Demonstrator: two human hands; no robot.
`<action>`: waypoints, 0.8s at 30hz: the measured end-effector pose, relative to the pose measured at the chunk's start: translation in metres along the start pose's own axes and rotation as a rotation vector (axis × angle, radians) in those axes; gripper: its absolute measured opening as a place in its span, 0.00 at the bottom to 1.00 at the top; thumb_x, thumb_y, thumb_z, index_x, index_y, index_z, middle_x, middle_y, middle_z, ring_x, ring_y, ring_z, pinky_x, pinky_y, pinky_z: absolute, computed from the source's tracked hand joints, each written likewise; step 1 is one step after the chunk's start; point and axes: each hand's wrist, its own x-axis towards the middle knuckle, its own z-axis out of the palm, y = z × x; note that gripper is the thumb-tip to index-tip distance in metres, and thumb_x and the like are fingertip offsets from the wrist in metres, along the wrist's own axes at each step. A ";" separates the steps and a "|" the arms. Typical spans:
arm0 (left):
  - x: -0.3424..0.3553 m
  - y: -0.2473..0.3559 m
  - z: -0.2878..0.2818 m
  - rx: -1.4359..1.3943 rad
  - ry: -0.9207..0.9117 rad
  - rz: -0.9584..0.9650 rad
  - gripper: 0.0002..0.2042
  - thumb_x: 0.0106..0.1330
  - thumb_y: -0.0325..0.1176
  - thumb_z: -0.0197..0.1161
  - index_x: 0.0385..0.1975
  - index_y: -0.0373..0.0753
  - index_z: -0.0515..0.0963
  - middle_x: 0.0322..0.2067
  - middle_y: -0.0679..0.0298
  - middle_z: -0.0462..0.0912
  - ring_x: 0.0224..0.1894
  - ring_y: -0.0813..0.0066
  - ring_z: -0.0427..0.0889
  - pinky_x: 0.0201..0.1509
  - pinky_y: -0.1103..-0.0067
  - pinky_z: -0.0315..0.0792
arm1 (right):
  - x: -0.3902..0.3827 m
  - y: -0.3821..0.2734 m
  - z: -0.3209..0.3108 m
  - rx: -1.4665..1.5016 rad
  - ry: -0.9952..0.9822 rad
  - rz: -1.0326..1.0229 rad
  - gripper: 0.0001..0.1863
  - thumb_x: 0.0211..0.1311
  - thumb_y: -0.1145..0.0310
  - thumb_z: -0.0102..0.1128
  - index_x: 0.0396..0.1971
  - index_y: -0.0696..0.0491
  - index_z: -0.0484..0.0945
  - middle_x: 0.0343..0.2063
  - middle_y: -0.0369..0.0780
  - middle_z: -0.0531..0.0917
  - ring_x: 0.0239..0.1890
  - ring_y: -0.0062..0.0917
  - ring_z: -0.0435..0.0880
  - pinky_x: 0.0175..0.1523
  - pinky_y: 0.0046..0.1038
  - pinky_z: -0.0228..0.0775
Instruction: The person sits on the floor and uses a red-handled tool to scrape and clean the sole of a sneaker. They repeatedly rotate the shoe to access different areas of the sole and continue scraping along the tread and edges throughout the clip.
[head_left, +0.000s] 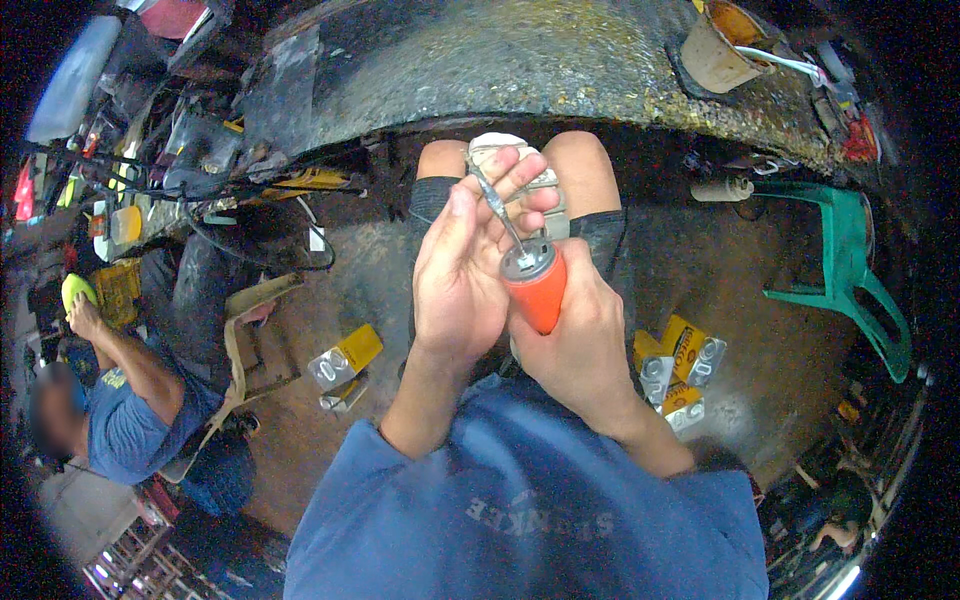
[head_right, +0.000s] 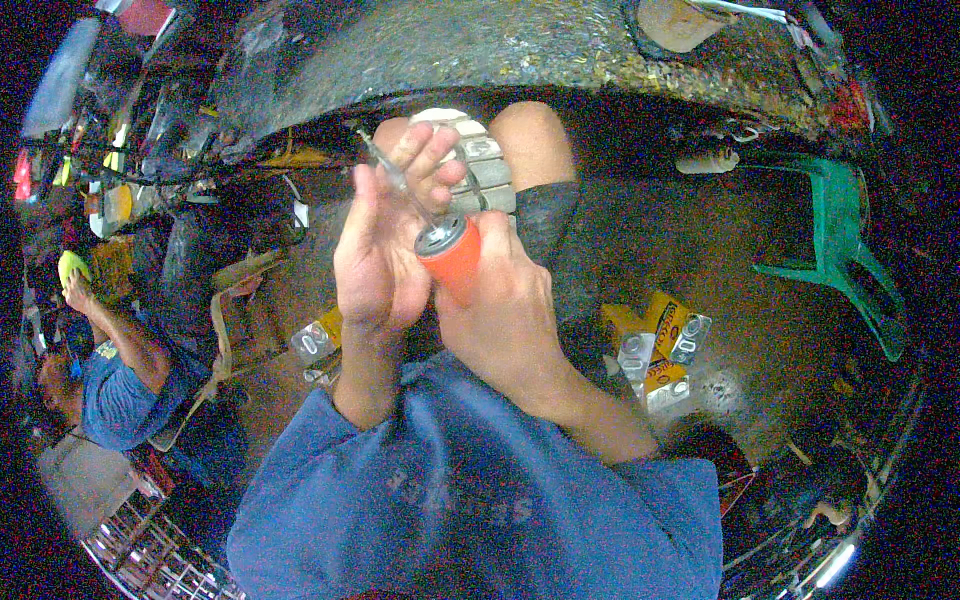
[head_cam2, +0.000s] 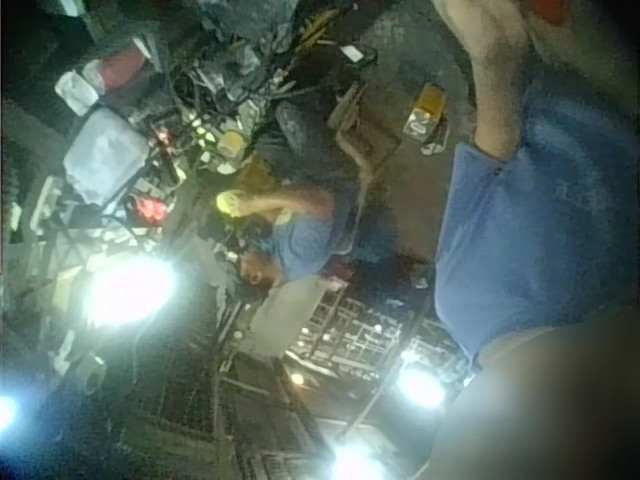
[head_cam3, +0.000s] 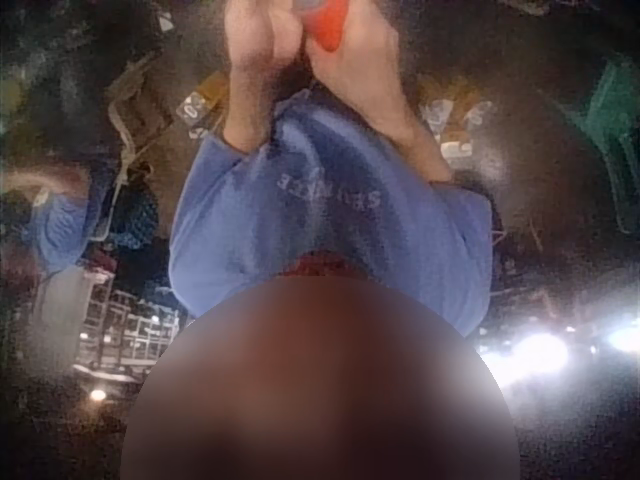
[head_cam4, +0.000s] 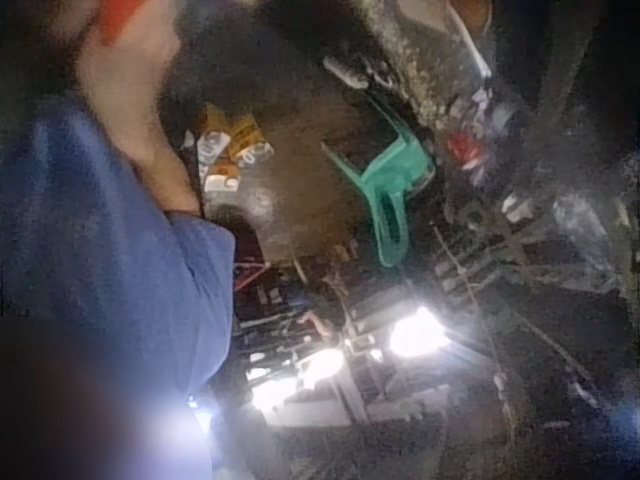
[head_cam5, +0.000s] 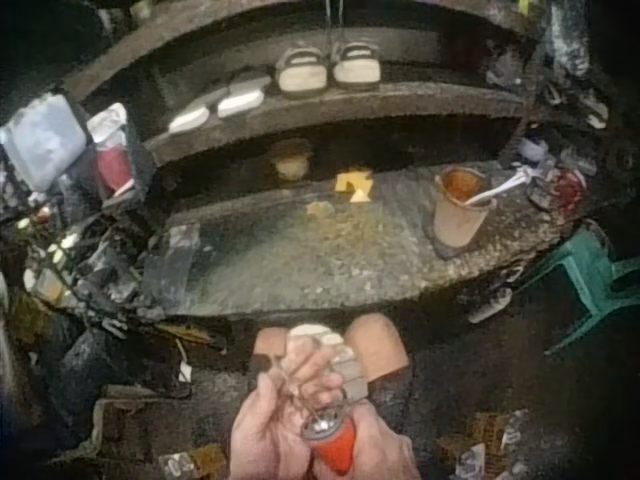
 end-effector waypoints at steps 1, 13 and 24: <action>-0.001 -0.001 -0.003 -0.024 0.032 -0.014 0.24 0.93 0.46 0.47 0.73 0.33 0.74 0.68 0.48 0.83 0.60 0.60 0.88 0.68 0.68 0.80 | 0.000 -0.001 0.001 0.000 -0.004 -0.004 0.23 0.60 0.76 0.77 0.53 0.58 0.76 0.41 0.59 0.87 0.45 0.64 0.89 0.48 0.54 0.82; -0.003 0.017 -0.018 -0.328 0.046 -0.117 0.15 0.91 0.46 0.53 0.55 0.42 0.81 0.31 0.59 0.83 0.34 0.68 0.79 0.43 0.70 0.75 | -0.009 -0.003 0.011 -0.045 -0.077 -0.045 0.31 0.59 0.76 0.77 0.60 0.59 0.72 0.44 0.60 0.87 0.47 0.65 0.89 0.50 0.59 0.83; 0.024 0.057 -0.036 0.007 0.328 0.397 0.12 0.89 0.44 0.55 0.47 0.45 0.81 0.46 0.65 0.85 0.46 0.62 0.83 0.59 0.61 0.76 | -0.023 0.013 0.015 -0.003 -0.200 -0.018 0.28 0.60 0.73 0.79 0.57 0.59 0.74 0.45 0.58 0.87 0.48 0.62 0.89 0.51 0.55 0.83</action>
